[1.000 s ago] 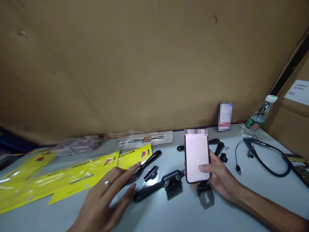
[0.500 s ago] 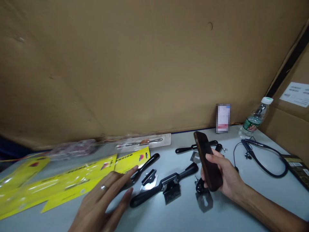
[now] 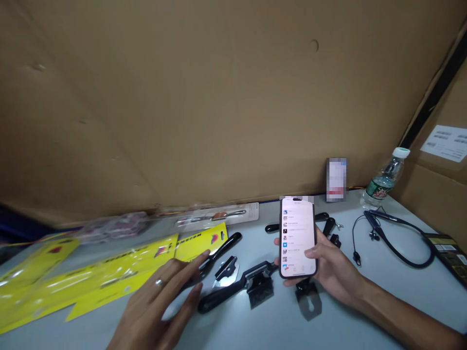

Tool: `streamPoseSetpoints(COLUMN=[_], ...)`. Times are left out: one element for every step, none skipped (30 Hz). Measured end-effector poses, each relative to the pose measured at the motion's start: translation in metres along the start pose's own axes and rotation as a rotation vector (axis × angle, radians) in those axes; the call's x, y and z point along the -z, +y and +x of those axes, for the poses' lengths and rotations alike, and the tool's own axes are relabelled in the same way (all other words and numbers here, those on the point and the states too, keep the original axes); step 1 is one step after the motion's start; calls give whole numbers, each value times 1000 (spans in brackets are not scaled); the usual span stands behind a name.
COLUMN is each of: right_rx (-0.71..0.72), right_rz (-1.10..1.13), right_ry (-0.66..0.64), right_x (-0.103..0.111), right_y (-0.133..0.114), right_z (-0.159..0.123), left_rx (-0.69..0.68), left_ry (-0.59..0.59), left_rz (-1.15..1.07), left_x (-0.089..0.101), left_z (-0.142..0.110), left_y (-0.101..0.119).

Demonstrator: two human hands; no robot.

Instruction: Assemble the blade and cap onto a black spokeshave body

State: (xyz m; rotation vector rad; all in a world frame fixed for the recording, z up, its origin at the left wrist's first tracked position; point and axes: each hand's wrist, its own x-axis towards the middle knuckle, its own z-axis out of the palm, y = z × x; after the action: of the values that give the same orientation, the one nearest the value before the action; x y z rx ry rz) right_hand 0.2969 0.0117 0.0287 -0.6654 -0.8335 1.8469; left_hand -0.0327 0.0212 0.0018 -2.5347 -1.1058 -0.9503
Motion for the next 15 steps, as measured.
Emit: streamPoseSetpoints(right_rx=[9, 18, 26, 33, 37, 37, 35, 31, 27, 24, 20, 18, 15, 12, 10], right_rz=[-10, -19, -26, -30, -32, -31, -29, -27, -23, -18, -12, -8, -5, -4, -5], right_ry=[15, 29, 38, 42, 44, 46, 46, 45, 43, 41, 40, 40, 41, 42, 44], right_x=[0, 0, 0, 0, 0, 0, 1, 1, 1, 2, 2, 2, 1, 1, 1], right_y=[1, 2, 2, 3, 3, 3, 4, 4, 5, 5, 5, 6, 6, 6, 6], right_z=[0, 0, 1, 1, 1, 1, 2, 2, 2, 2, 2, 2, 2, 2, 2], left_rx=[-7, -13, -17, -19, -21, -23, -26, -29, -31, -33, -33, -34, -33, -29, -24], left_ry=[-5, -11, -15, -19, -22, -23, -23, -27, -29, -28, -27, -23, -22, -20, -23], left_rz=[3, 6, 10, 13, 13, 11, 6, 1, -3, -2, 2, 5, 6, 5, 3], left_x=[0, 0, 0, 0, 0, 0, 0, 0, 0, 0, 0, 0, 0, 0, 0], left_z=[0, 0, 0, 0, 0, 1, 1, 1, 1, 1, 1, 1, 1, 1, 1], left_y=[0, 0, 0, -1, -1, -2, -2, -2, -2, -2, -2, -2, -1, -1, 0])
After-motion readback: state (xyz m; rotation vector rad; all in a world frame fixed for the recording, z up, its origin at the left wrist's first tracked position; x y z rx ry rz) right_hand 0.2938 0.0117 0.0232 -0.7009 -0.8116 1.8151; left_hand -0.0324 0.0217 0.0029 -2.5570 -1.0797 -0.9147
